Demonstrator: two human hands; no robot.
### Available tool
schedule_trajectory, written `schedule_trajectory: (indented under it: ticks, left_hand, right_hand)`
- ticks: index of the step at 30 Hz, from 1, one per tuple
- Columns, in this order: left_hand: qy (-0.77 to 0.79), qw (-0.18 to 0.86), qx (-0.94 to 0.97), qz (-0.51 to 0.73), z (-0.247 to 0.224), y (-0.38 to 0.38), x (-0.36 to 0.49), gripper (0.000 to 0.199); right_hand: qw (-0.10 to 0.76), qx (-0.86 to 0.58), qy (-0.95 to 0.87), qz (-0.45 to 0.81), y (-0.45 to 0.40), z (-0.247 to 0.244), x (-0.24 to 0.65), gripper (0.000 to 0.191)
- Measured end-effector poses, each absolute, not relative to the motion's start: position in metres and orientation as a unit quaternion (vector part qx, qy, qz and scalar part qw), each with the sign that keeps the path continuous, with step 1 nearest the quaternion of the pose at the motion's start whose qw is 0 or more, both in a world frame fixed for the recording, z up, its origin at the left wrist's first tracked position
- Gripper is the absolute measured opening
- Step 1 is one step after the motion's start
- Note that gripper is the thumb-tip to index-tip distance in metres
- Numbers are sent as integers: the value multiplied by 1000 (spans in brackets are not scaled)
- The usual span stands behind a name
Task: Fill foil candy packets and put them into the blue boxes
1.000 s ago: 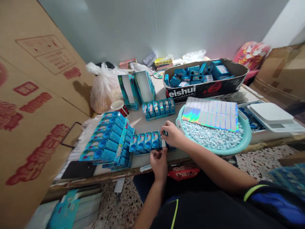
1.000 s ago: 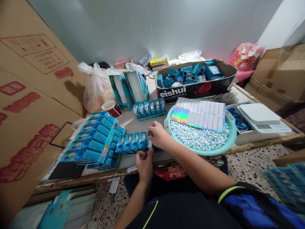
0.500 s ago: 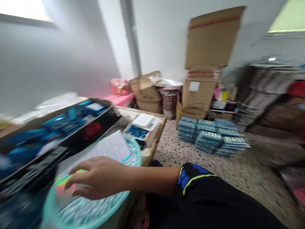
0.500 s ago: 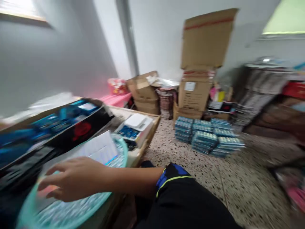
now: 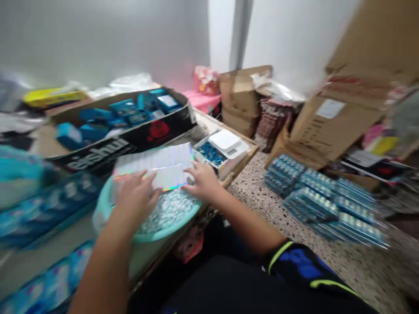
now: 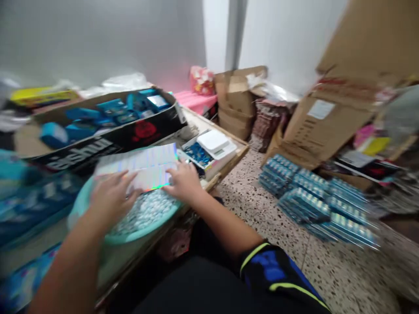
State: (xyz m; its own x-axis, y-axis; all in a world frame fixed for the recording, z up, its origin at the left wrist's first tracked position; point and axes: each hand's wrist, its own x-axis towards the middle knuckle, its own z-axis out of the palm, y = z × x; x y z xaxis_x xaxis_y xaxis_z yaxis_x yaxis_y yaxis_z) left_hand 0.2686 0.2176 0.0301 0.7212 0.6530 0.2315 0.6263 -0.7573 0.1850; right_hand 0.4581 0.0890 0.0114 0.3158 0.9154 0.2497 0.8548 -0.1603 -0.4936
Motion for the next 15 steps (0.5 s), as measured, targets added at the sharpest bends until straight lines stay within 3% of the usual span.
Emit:
schedule_trajectory:
  ticks: [4, 15]
  left_hand:
    - [361, 48, 929, 69, 21, 227, 277, 56]
    - [471, 66, 871, 126, 23, 264, 263, 52]
  right_hand:
    - [315, -762, -562, 70, 87, 2, 452, 49]
    - [331, -735, -591, 30, 140, 48, 441, 33]
